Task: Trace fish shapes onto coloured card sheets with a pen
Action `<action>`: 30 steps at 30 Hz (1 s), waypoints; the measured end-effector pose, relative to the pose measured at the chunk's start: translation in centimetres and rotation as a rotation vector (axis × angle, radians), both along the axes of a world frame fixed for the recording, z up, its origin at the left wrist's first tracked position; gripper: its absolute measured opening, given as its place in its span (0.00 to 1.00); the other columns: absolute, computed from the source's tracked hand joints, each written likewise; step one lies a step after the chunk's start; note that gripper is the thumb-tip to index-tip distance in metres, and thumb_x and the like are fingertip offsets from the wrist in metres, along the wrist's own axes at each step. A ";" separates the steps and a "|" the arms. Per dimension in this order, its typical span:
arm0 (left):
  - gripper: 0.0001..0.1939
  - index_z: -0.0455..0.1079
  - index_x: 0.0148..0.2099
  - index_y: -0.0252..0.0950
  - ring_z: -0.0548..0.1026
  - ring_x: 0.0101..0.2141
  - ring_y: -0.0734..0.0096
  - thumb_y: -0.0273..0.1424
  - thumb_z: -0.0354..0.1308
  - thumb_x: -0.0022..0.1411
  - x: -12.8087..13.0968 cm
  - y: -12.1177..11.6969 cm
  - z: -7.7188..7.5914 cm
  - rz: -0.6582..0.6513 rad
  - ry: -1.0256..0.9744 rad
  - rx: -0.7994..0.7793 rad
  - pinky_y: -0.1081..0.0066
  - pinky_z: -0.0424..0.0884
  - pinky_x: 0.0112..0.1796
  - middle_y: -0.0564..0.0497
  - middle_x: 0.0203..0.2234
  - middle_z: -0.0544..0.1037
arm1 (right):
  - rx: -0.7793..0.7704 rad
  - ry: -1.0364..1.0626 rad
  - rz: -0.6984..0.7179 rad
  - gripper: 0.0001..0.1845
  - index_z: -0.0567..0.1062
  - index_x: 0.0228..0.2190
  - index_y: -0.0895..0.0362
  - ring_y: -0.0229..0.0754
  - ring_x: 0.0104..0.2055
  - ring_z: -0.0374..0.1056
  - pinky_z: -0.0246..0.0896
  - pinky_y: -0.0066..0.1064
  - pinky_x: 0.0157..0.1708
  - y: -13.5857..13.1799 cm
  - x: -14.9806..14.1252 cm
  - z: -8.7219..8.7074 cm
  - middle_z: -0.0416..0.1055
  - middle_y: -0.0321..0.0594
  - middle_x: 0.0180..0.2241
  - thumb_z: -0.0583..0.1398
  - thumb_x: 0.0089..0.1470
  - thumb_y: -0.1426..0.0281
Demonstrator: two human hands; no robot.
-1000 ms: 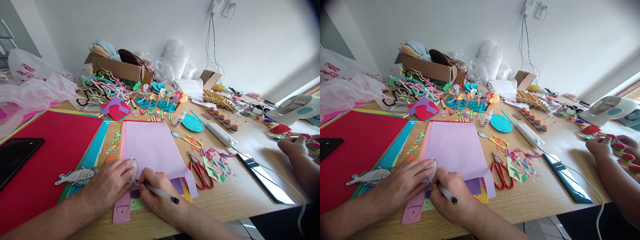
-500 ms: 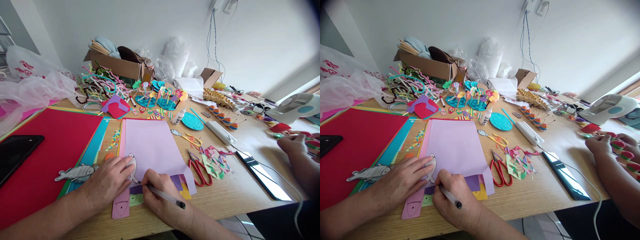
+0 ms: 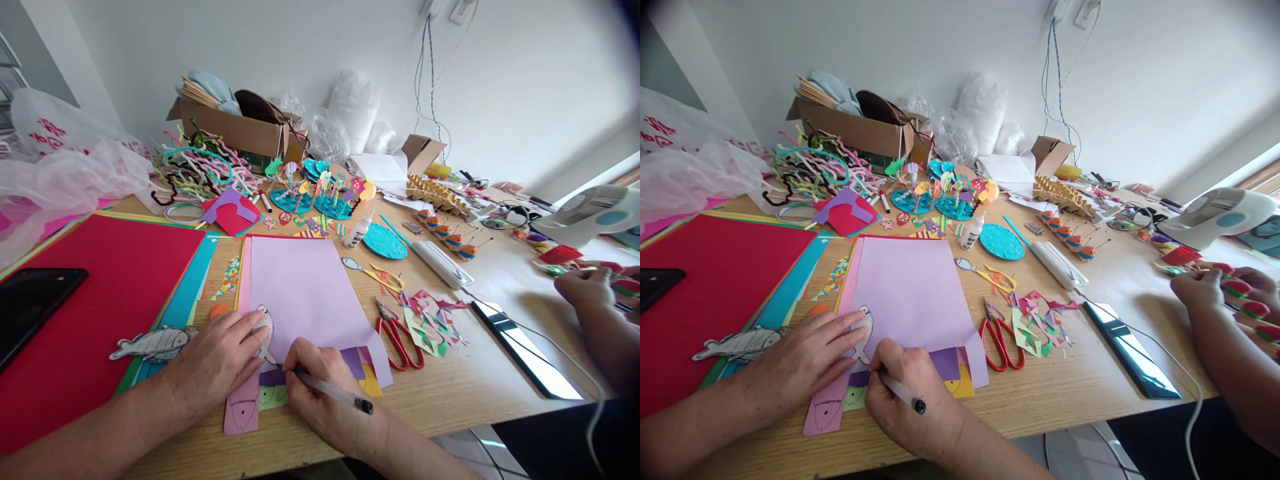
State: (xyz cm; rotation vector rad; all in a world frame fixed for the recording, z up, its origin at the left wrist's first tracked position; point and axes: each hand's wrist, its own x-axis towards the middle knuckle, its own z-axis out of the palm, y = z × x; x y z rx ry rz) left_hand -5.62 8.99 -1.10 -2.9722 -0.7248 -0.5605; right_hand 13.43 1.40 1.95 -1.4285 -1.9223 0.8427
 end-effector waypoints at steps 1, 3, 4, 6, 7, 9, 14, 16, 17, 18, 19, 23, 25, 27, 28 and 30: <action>0.13 0.68 0.48 0.33 0.75 0.44 0.54 0.23 0.49 0.62 0.0 0.0 0.2 -0.004 0.010 0.005 0.57 0.74 0.42 0.40 0.47 0.75 | -0.005 -0.002 0.004 0.11 0.60 0.26 0.53 0.34 0.19 0.52 0.47 0.25 0.22 0.1 0.0 0.0 0.55 0.27 0.18 0.52 0.44 0.81; 0.13 0.68 0.48 0.33 0.75 0.43 0.55 0.23 0.49 0.62 0.0 0.1 0.4 -0.007 0.014 0.021 0.57 0.74 0.42 0.40 0.47 0.75 | -0.013 -0.014 0.012 0.11 0.60 0.27 0.54 0.34 0.19 0.52 0.46 0.25 0.22 0.2 0.0 0.0 0.55 0.27 0.18 0.52 0.44 0.82; 0.13 0.68 0.48 0.33 0.75 0.43 0.55 0.23 0.49 0.62 0.0 0.1 0.4 -0.006 0.014 0.026 0.57 0.75 0.42 0.40 0.47 0.75 | -0.015 -0.020 0.014 0.11 0.61 0.27 0.54 0.34 0.19 0.52 0.46 0.24 0.22 0.3 0.1 0.0 0.55 0.27 0.18 0.52 0.44 0.82; 0.13 0.68 0.48 0.32 0.75 0.43 0.55 0.24 0.49 0.62 0.0 0.1 0.3 -0.007 0.012 0.032 0.57 0.75 0.41 0.40 0.47 0.75 | -0.008 -0.024 0.018 0.11 0.61 0.27 0.54 0.33 0.19 0.52 0.47 0.24 0.22 0.5 0.1 0.1 0.56 0.27 0.18 0.52 0.44 0.82; 0.13 0.68 0.48 0.32 0.75 0.43 0.55 0.24 0.49 0.62 0.0 0.1 0.2 -0.007 0.012 0.032 0.57 0.75 0.41 0.40 0.47 0.75 | -0.003 -0.022 0.022 0.11 0.61 0.27 0.54 0.33 0.19 0.53 0.47 0.24 0.22 0.6 0.1 0.1 0.56 0.27 0.18 0.52 0.43 0.82; 0.13 0.68 0.48 0.33 0.75 0.43 0.54 0.24 0.49 0.62 0.0 0.2 0.1 -0.011 0.008 0.032 0.57 0.75 0.41 0.40 0.47 0.75 | 0.005 -0.012 0.030 0.10 0.61 0.26 0.54 0.33 0.20 0.53 0.47 0.23 0.22 0.8 0.1 0.1 0.57 0.28 0.19 0.52 0.43 0.82; 0.12 0.67 0.48 0.33 0.75 0.43 0.55 0.24 0.49 0.64 0.1 0.1 0.0 -0.014 -0.014 0.047 0.57 0.75 0.41 0.40 0.46 0.75 | 0.011 0.003 0.051 0.11 0.62 0.26 0.54 0.32 0.19 0.51 0.47 0.23 0.22 1.1 0.0 0.1 0.55 0.26 0.18 0.52 0.44 0.82; 0.11 0.67 0.48 0.33 0.75 0.43 0.56 0.25 0.48 0.65 0.1 0.1 0.0 -0.009 -0.014 0.052 0.58 0.74 0.42 0.40 0.46 0.75 | 0.007 -0.009 0.044 0.11 0.62 0.26 0.54 0.32 0.20 0.52 0.47 0.23 0.23 1.2 -0.1 0.2 0.56 0.27 0.19 0.53 0.44 0.83; 0.11 0.67 0.48 0.33 0.75 0.43 0.56 0.25 0.48 0.65 0.1 0.1 -0.1 -0.007 -0.014 0.053 0.58 0.74 0.42 0.40 0.46 0.75 | -0.001 -0.015 0.042 0.11 0.62 0.26 0.54 0.33 0.20 0.53 0.48 0.23 0.23 1.3 -0.2 0.2 0.56 0.27 0.19 0.53 0.44 0.83; 0.11 0.67 0.48 0.33 0.75 0.43 0.56 0.25 0.49 0.65 0.1 0.0 -0.1 -0.006 -0.014 0.052 0.58 0.74 0.42 0.40 0.46 0.75 | -0.011 -0.017 0.042 0.11 0.62 0.26 0.54 0.33 0.20 0.53 0.48 0.23 0.23 1.4 -0.3 0.3 0.56 0.27 0.19 0.53 0.44 0.83; 0.11 0.67 0.48 0.34 0.75 0.44 0.56 0.25 0.49 0.65 0.0 0.0 -0.2 -0.006 -0.016 0.048 0.58 0.74 0.42 0.41 0.47 0.75 | -0.027 -0.016 0.047 0.11 0.62 0.26 0.54 0.32 0.20 0.53 0.48 0.23 0.23 1.5 -0.4 0.4 0.56 0.27 0.19 0.53 0.45 0.83; 0.10 0.68 0.48 0.36 0.74 0.44 0.58 0.27 0.49 0.66 0.0 0.0 -0.3 0.005 -0.019 0.030 0.59 0.74 0.43 0.42 0.48 0.75 | -0.069 -0.001 0.084 0.11 0.62 0.25 0.55 0.31 0.18 0.52 0.48 0.22 0.22 1.9 -0.6 0.8 0.56 0.26 0.18 0.53 0.45 0.83; 0.10 0.68 0.47 0.35 0.74 0.44 0.57 0.26 0.49 0.67 0.0 0.0 -0.2 0.007 -0.016 0.023 0.59 0.74 0.42 0.42 0.47 0.75 | -0.075 0.006 0.085 0.11 0.62 0.25 0.55 0.31 0.18 0.53 0.48 0.22 0.23 2.1 -0.7 0.8 0.57 0.26 0.18 0.54 0.45 0.83; 0.09 0.69 0.46 0.36 0.74 0.44 0.57 0.26 0.49 0.67 0.0 0.0 -0.2 0.005 -0.020 0.012 0.59 0.73 0.43 0.42 0.47 0.75 | -0.077 0.018 0.076 0.11 0.61 0.24 0.55 0.31 0.19 0.53 0.48 0.22 0.23 2.3 -0.7 0.8 0.56 0.26 0.18 0.54 0.45 0.83; 0.09 0.69 0.47 0.36 0.74 0.44 0.58 0.27 0.50 0.67 0.0 0.0 -0.2 0.003 -0.025 0.007 0.59 0.73 0.43 0.43 0.47 0.75 | -0.080 0.026 0.072 0.11 0.61 0.24 0.55 0.31 0.19 0.53 0.48 0.22 0.23 2.4 -0.6 0.7 0.56 0.26 0.18 0.54 0.45 0.83; 0.09 0.69 0.48 0.36 0.74 0.44 0.58 0.27 0.50 0.67 0.0 0.0 -0.2 0.005 -0.035 0.002 0.59 0.73 0.43 0.43 0.47 0.75 | -0.085 0.040 0.073 0.11 0.61 0.24 0.55 0.31 0.19 0.52 0.48 0.22 0.22 2.5 -0.6 0.7 0.56 0.26 0.18 0.54 0.45 0.83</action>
